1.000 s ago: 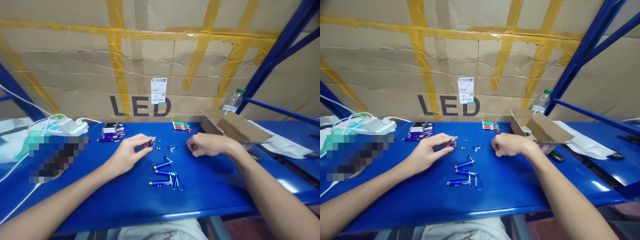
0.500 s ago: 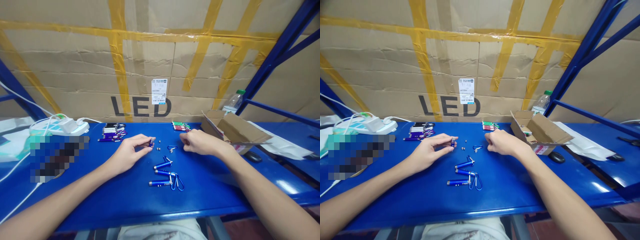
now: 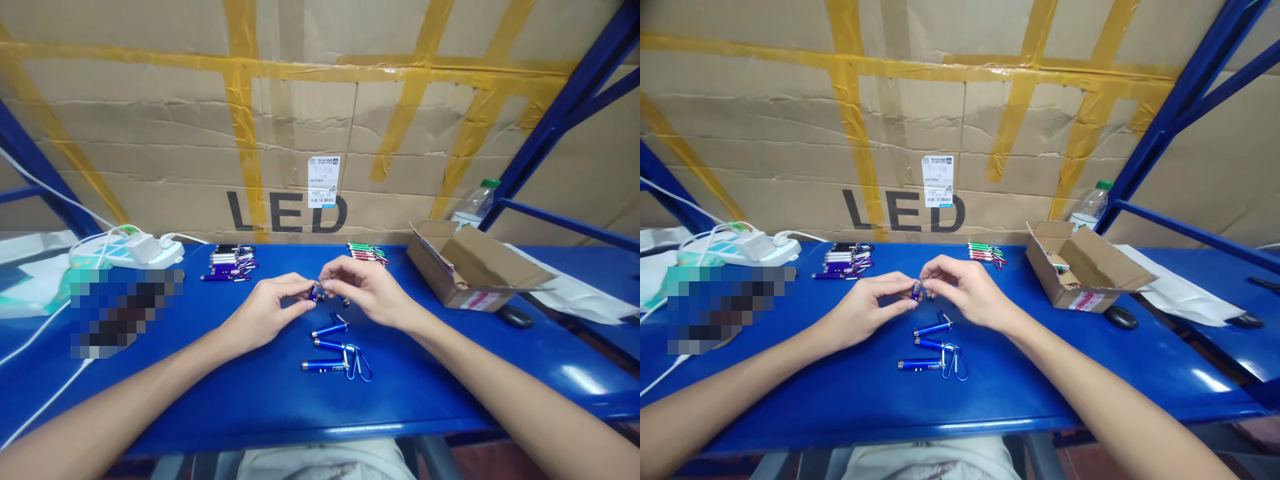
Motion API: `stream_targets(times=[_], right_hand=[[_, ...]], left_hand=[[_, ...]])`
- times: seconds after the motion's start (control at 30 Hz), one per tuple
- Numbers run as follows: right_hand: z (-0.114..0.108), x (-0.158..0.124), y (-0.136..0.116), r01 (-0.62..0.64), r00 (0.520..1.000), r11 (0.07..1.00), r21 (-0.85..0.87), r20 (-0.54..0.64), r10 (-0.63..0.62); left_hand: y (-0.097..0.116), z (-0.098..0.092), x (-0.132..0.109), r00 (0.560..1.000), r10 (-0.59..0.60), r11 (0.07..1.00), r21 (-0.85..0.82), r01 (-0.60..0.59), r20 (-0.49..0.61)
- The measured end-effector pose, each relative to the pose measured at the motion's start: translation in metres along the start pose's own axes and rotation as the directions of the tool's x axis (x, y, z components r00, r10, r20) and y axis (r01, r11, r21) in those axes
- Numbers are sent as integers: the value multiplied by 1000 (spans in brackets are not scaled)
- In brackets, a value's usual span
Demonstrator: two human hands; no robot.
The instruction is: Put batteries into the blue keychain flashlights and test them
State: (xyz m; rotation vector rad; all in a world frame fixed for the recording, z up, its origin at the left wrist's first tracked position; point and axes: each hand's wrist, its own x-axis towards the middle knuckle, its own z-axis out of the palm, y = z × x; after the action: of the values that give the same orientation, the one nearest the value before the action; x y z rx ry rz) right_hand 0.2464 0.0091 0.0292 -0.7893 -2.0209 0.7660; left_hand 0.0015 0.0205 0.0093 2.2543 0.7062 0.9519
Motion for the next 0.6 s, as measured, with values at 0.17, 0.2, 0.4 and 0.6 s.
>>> stream_targets(times=[0.17, 0.2, 0.4, 0.6], right_hand=[[6, -1, 1, 82, 995, 986, -143, -45, -89], [7, -1, 1, 107, 991, 977, -184, -60, -120], [19, -3, 5, 233, 957, 931, -280, -106, -272], [20, -4, 8, 297, 941, 890, -347, -52, -334]], left_hand=[[3, -1, 0, 1000, 15, 1000, 22, -15, -2], [3, -1, 0, 1000, 16, 1000, 24, -16, -2], [1, 1, 0, 1000, 1, 1000, -14, -2, -6], [-2, 1, 0, 1000, -16, 997, -72, 15, -15]])
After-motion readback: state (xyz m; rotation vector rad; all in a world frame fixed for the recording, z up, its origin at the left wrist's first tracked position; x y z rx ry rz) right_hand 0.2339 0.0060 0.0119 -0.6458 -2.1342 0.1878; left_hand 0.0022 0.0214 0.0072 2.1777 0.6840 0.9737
